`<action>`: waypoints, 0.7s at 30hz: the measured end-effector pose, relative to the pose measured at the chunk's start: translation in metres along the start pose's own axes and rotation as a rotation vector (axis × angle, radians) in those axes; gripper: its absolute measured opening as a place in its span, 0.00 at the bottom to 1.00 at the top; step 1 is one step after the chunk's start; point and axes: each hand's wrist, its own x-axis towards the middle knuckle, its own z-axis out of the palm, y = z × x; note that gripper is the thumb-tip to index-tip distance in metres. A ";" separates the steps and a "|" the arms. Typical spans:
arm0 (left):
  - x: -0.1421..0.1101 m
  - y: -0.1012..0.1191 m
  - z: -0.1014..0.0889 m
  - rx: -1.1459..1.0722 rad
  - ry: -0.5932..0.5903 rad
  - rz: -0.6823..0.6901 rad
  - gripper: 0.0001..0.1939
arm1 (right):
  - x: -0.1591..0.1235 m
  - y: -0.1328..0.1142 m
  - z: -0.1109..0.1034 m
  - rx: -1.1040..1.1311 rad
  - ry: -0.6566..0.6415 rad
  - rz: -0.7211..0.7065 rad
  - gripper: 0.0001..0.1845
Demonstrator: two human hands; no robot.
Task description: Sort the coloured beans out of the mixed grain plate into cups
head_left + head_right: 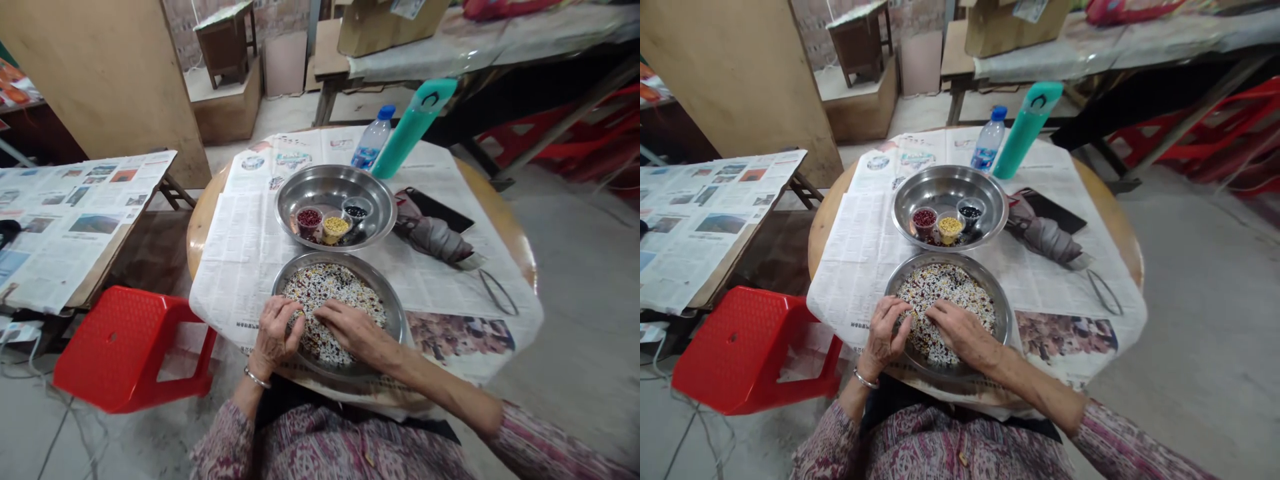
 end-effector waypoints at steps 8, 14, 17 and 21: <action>-0.001 0.001 0.000 -0.013 -0.027 -0.023 0.08 | 0.019 0.004 -0.015 -0.180 -0.073 0.036 0.10; 0.000 0.001 -0.001 -0.018 -0.020 -0.016 0.08 | 0.045 0.010 -0.058 -0.041 -0.060 0.105 0.10; 0.001 0.001 0.000 -0.031 -0.003 -0.004 0.07 | 0.083 0.025 -0.084 -0.038 0.167 0.214 0.11; 0.001 0.001 0.000 -0.033 -0.001 -0.011 0.07 | 0.136 0.052 -0.095 -0.185 0.221 0.315 0.13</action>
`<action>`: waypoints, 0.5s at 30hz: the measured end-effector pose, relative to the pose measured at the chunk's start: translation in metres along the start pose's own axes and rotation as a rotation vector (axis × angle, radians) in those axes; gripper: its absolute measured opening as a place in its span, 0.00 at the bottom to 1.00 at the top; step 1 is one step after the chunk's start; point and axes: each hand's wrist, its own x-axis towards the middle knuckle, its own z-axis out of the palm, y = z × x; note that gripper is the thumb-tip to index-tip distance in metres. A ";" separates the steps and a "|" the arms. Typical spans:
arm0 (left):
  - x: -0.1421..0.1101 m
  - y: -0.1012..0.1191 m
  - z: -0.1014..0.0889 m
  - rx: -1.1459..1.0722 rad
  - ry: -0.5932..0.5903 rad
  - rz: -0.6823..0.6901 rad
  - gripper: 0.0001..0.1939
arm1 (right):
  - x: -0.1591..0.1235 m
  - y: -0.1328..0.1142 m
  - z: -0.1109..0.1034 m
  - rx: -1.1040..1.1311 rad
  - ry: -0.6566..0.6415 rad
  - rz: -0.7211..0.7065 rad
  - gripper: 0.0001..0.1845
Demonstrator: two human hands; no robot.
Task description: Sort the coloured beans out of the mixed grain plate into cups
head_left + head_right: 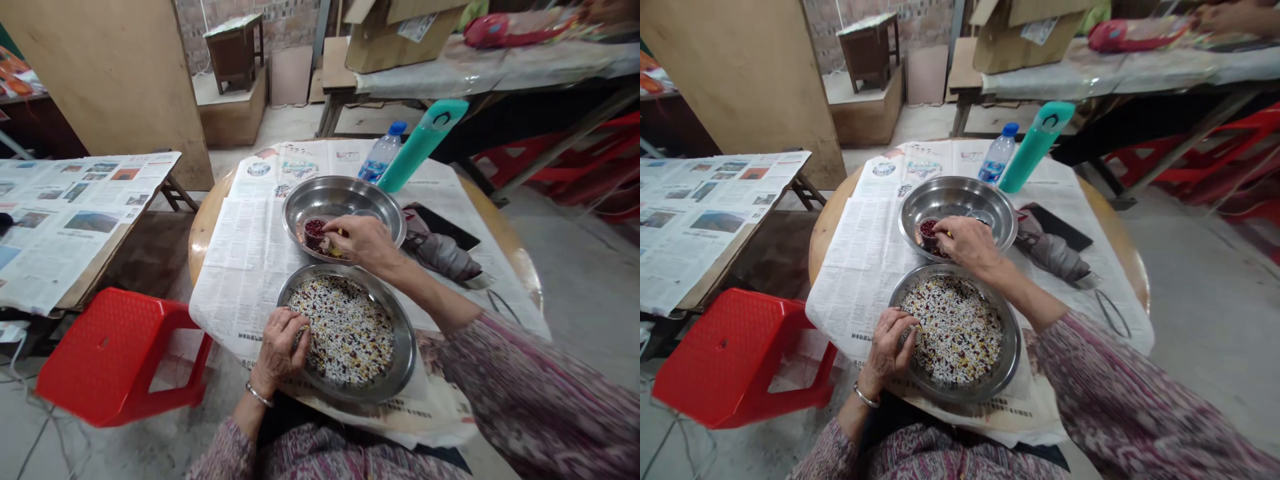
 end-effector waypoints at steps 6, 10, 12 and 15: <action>-0.001 0.000 -0.001 0.000 -0.001 -0.010 0.07 | 0.039 0.011 0.026 -0.203 -0.136 -0.062 0.12; -0.001 -0.002 0.000 -0.010 -0.009 -0.009 0.07 | 0.042 0.023 0.038 -0.218 -0.105 -0.094 0.12; -0.002 -0.003 0.001 -0.015 -0.018 -0.010 0.07 | 0.043 0.029 0.042 -0.199 -0.044 -0.104 0.12; -0.002 -0.004 0.001 -0.023 -0.030 -0.020 0.08 | 0.042 0.030 0.038 -0.155 0.027 -0.084 0.12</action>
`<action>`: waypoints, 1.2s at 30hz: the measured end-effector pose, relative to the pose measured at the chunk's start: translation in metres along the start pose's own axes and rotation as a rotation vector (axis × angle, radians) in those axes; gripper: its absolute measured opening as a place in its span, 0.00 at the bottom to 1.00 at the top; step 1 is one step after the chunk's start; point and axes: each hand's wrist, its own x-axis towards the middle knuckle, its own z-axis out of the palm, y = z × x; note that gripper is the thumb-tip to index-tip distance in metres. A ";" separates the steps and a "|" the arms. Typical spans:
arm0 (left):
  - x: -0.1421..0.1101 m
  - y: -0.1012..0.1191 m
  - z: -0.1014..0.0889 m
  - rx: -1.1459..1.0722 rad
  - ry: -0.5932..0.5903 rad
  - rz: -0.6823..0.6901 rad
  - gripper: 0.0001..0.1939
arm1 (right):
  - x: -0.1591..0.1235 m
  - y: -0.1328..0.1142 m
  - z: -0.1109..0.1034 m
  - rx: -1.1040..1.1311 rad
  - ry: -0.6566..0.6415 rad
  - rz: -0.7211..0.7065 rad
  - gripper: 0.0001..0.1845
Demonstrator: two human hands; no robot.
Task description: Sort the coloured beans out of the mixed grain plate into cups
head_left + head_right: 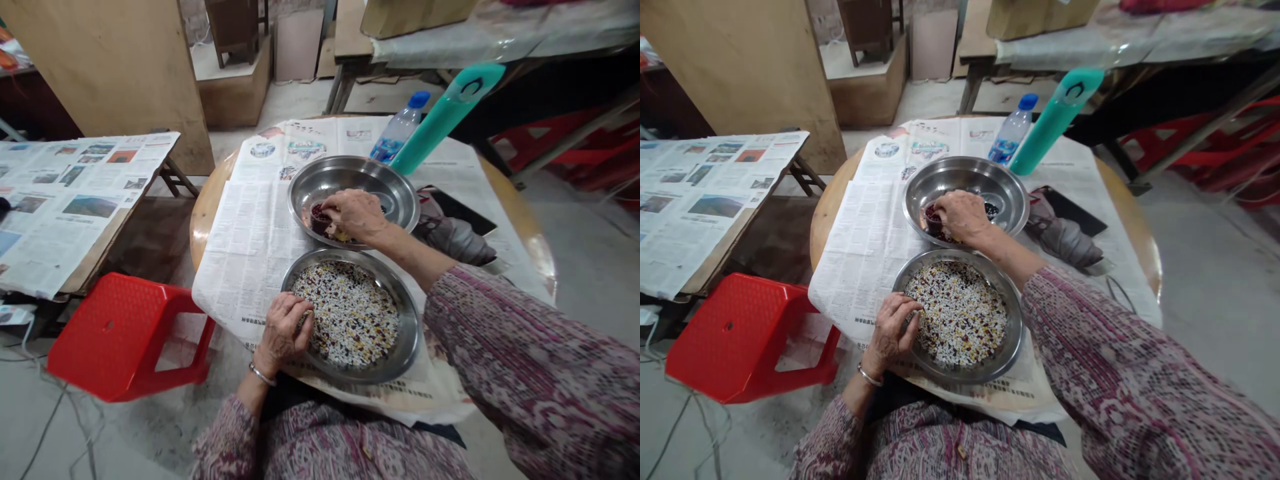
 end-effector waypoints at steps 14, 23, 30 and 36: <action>0.001 0.002 -0.001 0.042 0.000 0.010 0.08 | -0.201 -0.082 -0.011 0.334 -0.409 -0.439 0.09; -0.001 -0.002 0.001 0.056 0.002 0.003 0.09 | -0.155 -0.035 0.010 0.168 -0.142 -0.043 0.15; -0.001 0.000 -0.001 0.007 0.046 -0.030 0.17 | -0.145 -0.085 0.024 0.268 -0.220 -0.265 0.19; -0.001 0.000 -0.001 0.039 0.045 -0.031 0.18 | -0.180 -0.066 0.007 0.270 -0.297 -0.390 0.07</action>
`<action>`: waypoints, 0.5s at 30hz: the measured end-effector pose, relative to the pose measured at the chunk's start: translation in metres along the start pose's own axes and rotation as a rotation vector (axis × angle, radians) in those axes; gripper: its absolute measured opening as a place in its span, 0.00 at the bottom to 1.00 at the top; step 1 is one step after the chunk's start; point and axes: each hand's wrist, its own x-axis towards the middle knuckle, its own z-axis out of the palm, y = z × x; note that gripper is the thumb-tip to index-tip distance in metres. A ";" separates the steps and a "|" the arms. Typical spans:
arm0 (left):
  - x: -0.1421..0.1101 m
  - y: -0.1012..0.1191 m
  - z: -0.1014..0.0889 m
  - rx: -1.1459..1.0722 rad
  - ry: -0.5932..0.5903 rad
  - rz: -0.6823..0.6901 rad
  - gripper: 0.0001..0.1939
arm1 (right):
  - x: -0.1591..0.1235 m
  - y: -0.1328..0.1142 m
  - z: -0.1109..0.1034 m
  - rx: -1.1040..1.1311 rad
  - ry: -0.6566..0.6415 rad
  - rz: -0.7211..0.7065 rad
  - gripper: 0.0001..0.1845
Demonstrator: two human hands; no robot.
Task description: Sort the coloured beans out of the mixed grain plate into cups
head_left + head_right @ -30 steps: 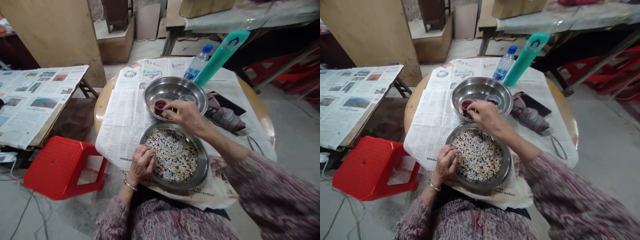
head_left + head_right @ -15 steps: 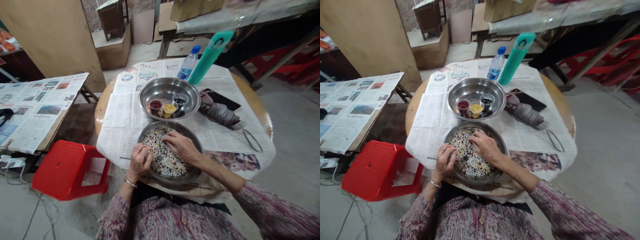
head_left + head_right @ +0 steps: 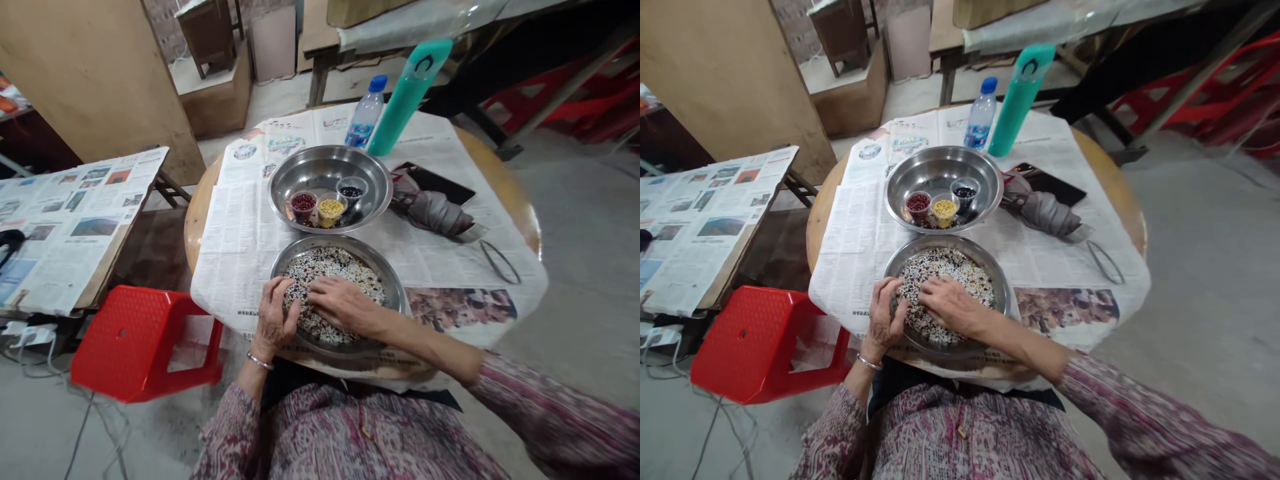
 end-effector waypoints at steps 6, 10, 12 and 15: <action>0.001 -0.001 0.001 0.009 0.000 0.015 0.16 | -0.035 0.032 -0.020 -0.164 0.182 0.438 0.11; 0.002 0.000 0.001 0.017 -0.007 0.014 0.15 | -0.029 0.014 -0.009 -0.110 0.110 0.444 0.14; 0.002 0.000 0.001 0.025 -0.007 0.014 0.14 | -0.022 -0.001 -0.001 0.007 0.077 0.345 0.10; 0.002 0.000 0.001 0.014 0.007 0.021 0.14 | -0.013 -0.016 0.002 0.166 0.059 0.194 0.13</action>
